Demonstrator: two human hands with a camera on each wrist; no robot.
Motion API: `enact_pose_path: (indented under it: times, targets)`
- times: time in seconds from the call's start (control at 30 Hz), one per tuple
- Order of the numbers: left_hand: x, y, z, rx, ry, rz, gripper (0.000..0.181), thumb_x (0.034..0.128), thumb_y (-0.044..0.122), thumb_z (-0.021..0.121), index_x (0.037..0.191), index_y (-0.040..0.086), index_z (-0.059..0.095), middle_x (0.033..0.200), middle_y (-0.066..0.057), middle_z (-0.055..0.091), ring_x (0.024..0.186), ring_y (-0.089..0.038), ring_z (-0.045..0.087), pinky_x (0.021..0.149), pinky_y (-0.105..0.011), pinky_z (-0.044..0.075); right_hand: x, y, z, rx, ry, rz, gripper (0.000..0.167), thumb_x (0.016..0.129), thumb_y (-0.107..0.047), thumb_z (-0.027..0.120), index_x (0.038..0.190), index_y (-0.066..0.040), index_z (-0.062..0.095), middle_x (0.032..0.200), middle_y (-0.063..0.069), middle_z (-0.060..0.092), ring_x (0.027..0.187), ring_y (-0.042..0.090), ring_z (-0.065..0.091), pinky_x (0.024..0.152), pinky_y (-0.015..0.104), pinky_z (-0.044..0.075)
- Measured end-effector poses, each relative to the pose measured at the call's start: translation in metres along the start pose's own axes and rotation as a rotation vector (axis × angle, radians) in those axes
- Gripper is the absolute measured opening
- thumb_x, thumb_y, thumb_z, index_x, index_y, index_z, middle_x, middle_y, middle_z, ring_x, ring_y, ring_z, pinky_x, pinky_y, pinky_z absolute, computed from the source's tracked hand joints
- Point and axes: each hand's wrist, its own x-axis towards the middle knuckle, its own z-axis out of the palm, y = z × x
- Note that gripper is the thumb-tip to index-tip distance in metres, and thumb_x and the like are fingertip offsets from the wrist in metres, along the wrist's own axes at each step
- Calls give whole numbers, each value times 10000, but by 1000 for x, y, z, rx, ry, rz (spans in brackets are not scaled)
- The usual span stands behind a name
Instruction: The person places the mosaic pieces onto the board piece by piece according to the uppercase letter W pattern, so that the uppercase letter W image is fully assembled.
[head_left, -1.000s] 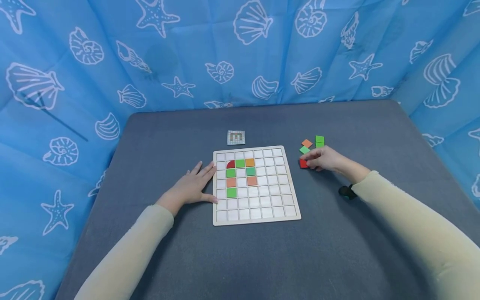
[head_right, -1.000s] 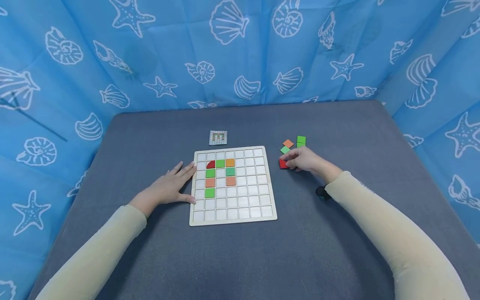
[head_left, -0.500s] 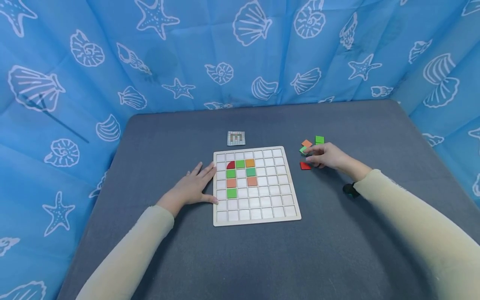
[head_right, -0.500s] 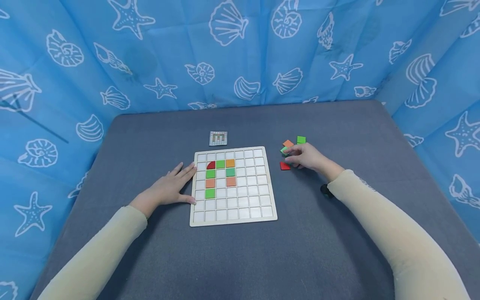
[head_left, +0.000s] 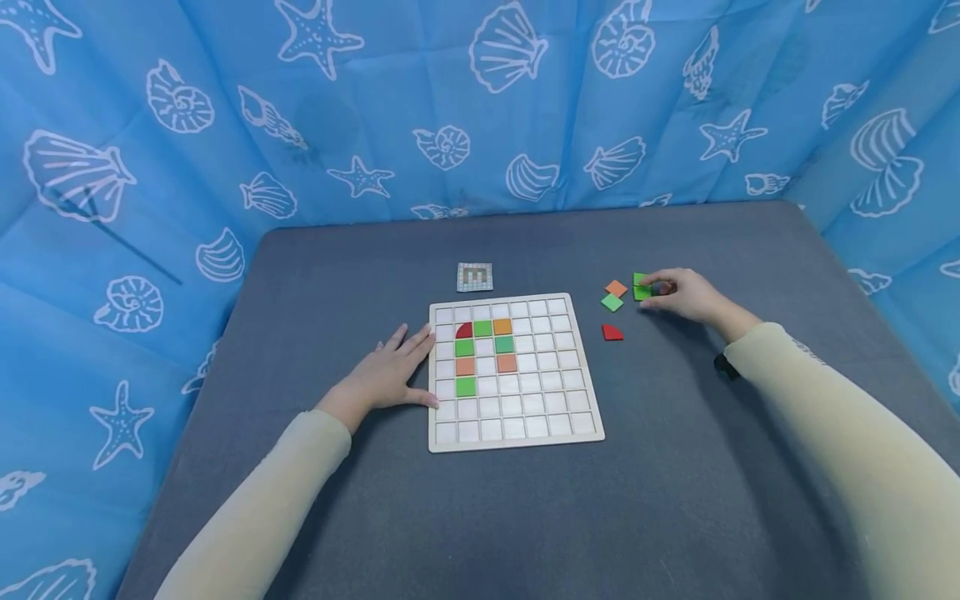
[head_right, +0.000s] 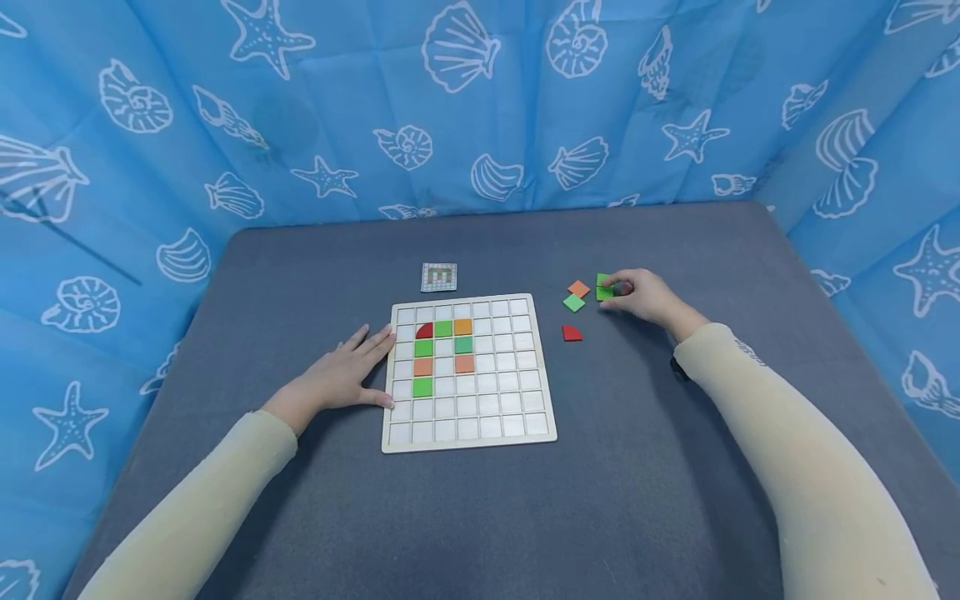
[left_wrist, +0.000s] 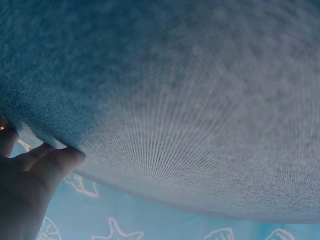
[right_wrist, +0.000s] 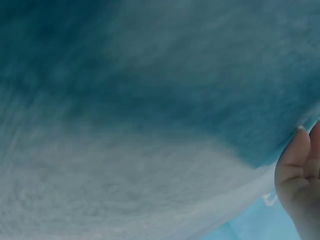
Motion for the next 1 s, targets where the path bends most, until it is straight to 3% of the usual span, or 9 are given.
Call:
enact_pose_path:
  times: [0.23, 0.53, 0.7, 1.0]
  targets:
    - [0, 0, -1, 5, -5, -1, 1081, 804, 654, 647, 1574, 102, 126, 1629, -72, 68, 1464, -391, 19, 1100, -632, 202, 2, 7, -4, 12, -8, 47, 488, 942, -238, 669, 1301, 68, 543, 1019, 208, 516, 859, 307, 435, 693, 404, 373]
    - [0, 1, -2, 2, -17, -10, 1084, 804, 651, 651, 1575, 106, 118, 1630, -67, 61, 1465, -389, 15, 1106, -625, 195, 7, -6, 12, -46, -13, -96, 403, 918, -127, 688, 1268, 54, 604, 918, 171, 472, 792, 279, 381, 650, 378, 321]
    - [0, 1, -2, 5, -19, -13, 1085, 804, 653, 650, 1575, 106, 117, 1630, -66, 59, 1465, -388, 14, 1108, -622, 194, 12, -14, 19, -77, -54, -155, 438, 905, -106, 702, 1306, 33, 592, 973, 186, 450, 809, 276, 321, 665, 384, 284]
    - [0, 1, -2, 1, -22, -10, 1081, 808, 648, 649, 1575, 106, 115, 1631, -67, 54, 1465, -388, 7, 1108, -626, 188, 15, -19, 20, -115, -89, -127, 437, 919, -121, 688, 1318, 24, 582, 1044, 227, 453, 869, 319, 360, 703, 409, 315]
